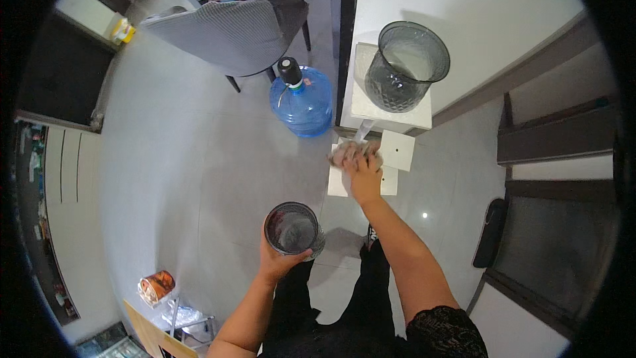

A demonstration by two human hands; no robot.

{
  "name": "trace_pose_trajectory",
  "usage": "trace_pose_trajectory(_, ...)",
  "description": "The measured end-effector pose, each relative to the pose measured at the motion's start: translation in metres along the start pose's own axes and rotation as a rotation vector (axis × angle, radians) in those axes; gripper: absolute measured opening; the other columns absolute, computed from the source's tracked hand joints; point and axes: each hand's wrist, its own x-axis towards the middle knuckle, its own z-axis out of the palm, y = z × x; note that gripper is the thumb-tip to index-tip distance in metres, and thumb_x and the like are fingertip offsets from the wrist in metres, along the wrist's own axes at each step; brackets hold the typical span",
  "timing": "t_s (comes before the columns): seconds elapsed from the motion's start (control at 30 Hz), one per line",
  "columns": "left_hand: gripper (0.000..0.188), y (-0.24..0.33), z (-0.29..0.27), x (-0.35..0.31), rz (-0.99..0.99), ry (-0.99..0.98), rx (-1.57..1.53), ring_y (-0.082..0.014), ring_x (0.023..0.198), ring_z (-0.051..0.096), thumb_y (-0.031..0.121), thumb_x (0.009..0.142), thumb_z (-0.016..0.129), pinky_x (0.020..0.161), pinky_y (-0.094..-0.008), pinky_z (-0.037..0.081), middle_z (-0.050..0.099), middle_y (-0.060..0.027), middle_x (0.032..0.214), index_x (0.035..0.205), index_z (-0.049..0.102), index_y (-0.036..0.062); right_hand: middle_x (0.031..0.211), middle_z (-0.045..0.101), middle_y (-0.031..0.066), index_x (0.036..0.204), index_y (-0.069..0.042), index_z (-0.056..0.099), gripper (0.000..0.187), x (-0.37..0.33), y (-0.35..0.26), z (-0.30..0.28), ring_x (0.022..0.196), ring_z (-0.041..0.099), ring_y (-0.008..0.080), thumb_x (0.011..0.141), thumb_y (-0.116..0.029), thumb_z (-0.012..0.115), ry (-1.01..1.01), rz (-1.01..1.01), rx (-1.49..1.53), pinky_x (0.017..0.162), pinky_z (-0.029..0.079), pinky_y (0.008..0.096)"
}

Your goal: The person wipes a white plastic stand with a cloth, then washes the cloth in the kitchen sink. They return to the living area, move a box of snacks, and wipe the top and sides of a portable air cooler. The person opens the cooler to reveal ice packs, then closes it and continues wiping.

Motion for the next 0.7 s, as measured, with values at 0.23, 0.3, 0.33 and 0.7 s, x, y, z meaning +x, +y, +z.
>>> trace_pose_trajectory(0.23, 0.1, 0.001, -0.075, 0.08, 0.084, -0.114, 0.09, -0.0244, 0.117, 0.05, 0.008, 0.055, 0.089, 0.099, -0.0393, 0.042, 0.049, -0.0128, 0.126, 0.136, 0.029, 0.0019, 0.122, 0.049, 0.0066, 0.106, -0.022, 0.066, 0.027, 0.019, -0.087, -0.003, 0.115, 0.044, 0.0345, 0.08, -0.022, 0.058, 0.019, -0.193, 0.301, 0.084, 0.043, 0.0479)
trace_pose_trajectory(0.3, 0.1, -0.008, -0.078, 0.086, 0.071, -0.129, 0.0, -0.0245, 0.117, 0.05, 0.008, 0.056, 0.088, 0.099, -0.0398, 0.042, 0.049, -0.0129, 0.126, 0.136, 0.029, 0.0019, 0.125, 0.048, 0.008, 0.11, -0.021, 0.065, 0.029, 0.049, -0.089, -0.019, 0.118, 0.042, 0.0357, 0.082, -0.023, 0.058, 0.023, -0.104, 0.292, 0.086, 0.043, 0.0497)
trace_pose_trajectory(0.33, 0.099, -0.016, -0.08, 0.094, 0.08, -0.13, 0.033, -0.0245, 0.116, 0.05, 0.008, 0.056, 0.088, 0.099, -0.0401, 0.042, 0.049, -0.0131, 0.126, 0.136, 0.029, 0.0016, 0.125, 0.048, 0.0083, 0.11, -0.02, 0.065, 0.028, 0.071, -0.087, -0.02, 0.117, 0.043, 0.0359, 0.083, -0.022, 0.058, 0.042, -0.044, 0.269, 0.086, 0.043, 0.05)
trace_pose_trajectory(0.7, 0.1, -0.036, 0.028, 0.186, 0.416, -0.153, 0.318, -0.0261, 0.121, 0.047, 0.018, 0.054, 0.09, 0.102, -0.0405, 0.037, 0.049, -0.0141, 0.126, 0.133, 0.032, 0.0016, 0.124, 0.051, 0.0138, 0.109, -0.02, 0.068, 0.037, -0.068, -0.016, -0.01, 0.108, 0.05, 0.0361, 0.077, -0.003, 0.061, -0.048, -0.045, 0.404, 0.089, 0.045, 0.0458)
